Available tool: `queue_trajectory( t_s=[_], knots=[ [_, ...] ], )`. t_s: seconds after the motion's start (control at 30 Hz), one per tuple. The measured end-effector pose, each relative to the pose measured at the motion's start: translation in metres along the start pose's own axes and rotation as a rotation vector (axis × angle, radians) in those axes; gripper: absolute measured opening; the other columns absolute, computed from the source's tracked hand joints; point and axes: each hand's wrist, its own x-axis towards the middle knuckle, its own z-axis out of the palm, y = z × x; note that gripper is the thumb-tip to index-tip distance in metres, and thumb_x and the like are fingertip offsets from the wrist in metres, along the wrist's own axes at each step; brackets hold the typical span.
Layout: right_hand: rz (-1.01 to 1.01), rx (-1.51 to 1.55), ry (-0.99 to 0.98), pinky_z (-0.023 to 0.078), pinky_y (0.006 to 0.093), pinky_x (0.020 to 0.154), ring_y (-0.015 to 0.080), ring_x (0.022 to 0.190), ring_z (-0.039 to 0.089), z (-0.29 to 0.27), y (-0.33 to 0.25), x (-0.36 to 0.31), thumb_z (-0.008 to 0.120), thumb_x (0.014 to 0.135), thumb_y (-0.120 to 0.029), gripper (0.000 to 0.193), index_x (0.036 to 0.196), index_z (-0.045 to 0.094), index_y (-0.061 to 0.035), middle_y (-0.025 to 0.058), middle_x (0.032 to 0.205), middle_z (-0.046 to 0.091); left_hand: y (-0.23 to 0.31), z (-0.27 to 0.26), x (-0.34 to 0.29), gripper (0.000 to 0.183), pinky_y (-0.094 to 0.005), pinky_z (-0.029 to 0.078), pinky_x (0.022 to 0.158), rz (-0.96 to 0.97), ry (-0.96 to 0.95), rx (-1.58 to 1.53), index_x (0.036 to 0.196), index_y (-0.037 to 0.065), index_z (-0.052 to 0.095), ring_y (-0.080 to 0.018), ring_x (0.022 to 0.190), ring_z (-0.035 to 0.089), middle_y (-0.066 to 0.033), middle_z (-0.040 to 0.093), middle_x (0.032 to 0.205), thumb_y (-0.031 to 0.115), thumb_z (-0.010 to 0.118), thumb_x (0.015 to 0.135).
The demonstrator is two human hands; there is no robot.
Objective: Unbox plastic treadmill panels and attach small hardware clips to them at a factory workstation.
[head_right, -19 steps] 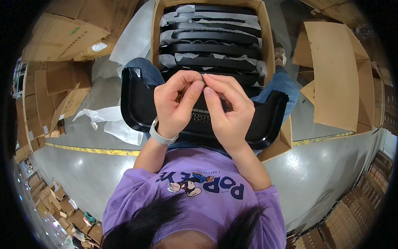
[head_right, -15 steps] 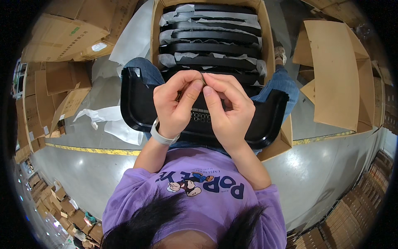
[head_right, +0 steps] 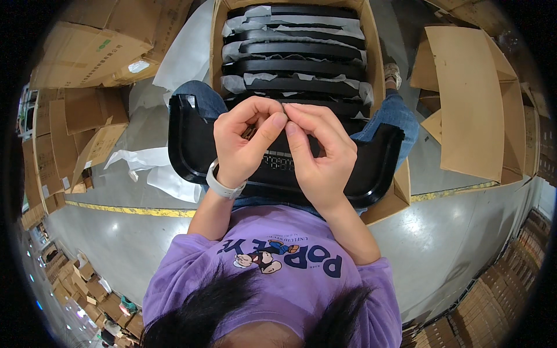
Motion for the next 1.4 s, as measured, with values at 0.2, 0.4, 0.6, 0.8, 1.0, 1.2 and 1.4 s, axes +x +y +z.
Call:
queue_trajectory(
  t_s=[0.2, 0.4, 0.6, 0.8, 1.0, 1.2, 1.4],
  knots=[
    [-0.029, -0.043, 0.019, 0.050, 0.0226, 0.073, 0.0155, 0.083, 0.064, 0.001, 0.004, 0.000, 0.063, 0.080, 0.006, 0.017, 0.096, 0.066, 0.0031, 0.0112, 0.094, 0.066, -0.001, 0.003, 0.000, 0.005, -0.0181, 0.027, 0.044, -0.023, 0.016, -0.007, 0.081, 0.000, 0.061, -0.0004, 0.048, 0.037, 0.0037, 0.045, 0.053, 0.004, 0.064, 0.081],
    [-0.309, -0.263, 0.019, 0.050, 0.0232, 0.074, 0.0160, 0.084, 0.064, 0.003, 0.008, 0.004, 0.065, 0.077, 0.009, 0.020, 0.096, 0.066, 0.0033, 0.0119, 0.093, 0.066, -0.006, 0.007, 0.000, 0.004, -0.0190, 0.028, 0.044, -0.056, 0.057, -0.027, 0.078, 0.001, 0.058, -0.0011, 0.049, 0.038, 0.0030, 0.045, 0.054, 0.001, 0.062, 0.077],
    [0.295, 0.481, -0.041, 0.051, 0.0236, 0.075, 0.0132, 0.083, 0.063, -0.004, 0.008, 0.002, 0.065, 0.081, 0.003, 0.013, 0.095, 0.066, 0.0050, 0.0093, 0.095, 0.066, -0.007, 0.005, 0.001, 0.003, -0.0200, 0.028, 0.044, -0.027, 0.002, -0.078, 0.075, 0.001, 0.057, -0.0028, 0.049, 0.037, 0.0018, 0.043, 0.053, 0.000, 0.060, 0.075],
    [0.416, 0.368, -0.096, 0.051, 0.0219, 0.069, 0.0113, 0.073, 0.063, -0.017, 0.021, 0.002, 0.062, 0.086, -0.005, 0.014, 0.096, 0.065, 0.0051, 0.0083, 0.084, 0.067, -0.019, 0.005, -0.002, 0.003, -0.0203, 0.030, 0.048, 0.065, -0.048, -0.003, 0.072, 0.001, 0.053, -0.0040, 0.051, 0.036, -0.0010, 0.053, 0.070, 0.000, 0.056, 0.073],
    [0.460, 0.179, 0.130, 0.050, 0.0213, 0.057, 0.0120, 0.059, 0.062, -0.050, 0.036, 0.001, 0.060, 0.089, -0.011, 0.014, 0.090, 0.065, 0.0014, 0.0056, 0.072, 0.064, -0.025, 0.002, -0.009, 0.006, -0.0183, 0.026, 0.047, -0.373, -0.016, -0.639, 0.070, 0.002, 0.048, -0.0038, 0.051, 0.033, -0.0069, 0.056, 0.076, -0.003, 0.048, 0.073],
    [0.086, -0.246, 0.187, 0.047, 0.0209, 0.054, 0.0123, 0.059, 0.061, -0.042, 0.031, -0.014, 0.067, 0.081, -0.002, 0.007, 0.087, 0.065, 0.0007, 0.0066, 0.071, 0.064, -0.030, 0.015, -0.015, 0.014, -0.0184, 0.021, 0.044, -0.615, -0.212, -0.908, 0.068, 0.007, 0.044, -0.0041, 0.047, 0.025, 0.0031, 0.039, 0.058, 0.009, 0.052, 0.079],
    [-0.526, -0.560, 0.004, 0.048, 0.0255, 0.051, 0.0199, 0.058, 0.062, -0.035, 0.032, -0.013, 0.073, 0.068, 0.001, 0.016, 0.083, 0.065, -0.0011, 0.0078, 0.069, 0.063, -0.027, 0.022, -0.019, 0.012, -0.0175, 0.025, 0.044, -0.564, -0.178, -0.622, 0.082, 0.005, 0.058, -0.0003, 0.050, 0.038, 0.0072, 0.046, 0.060, 0.015, 0.061, 0.087]
  ],
)
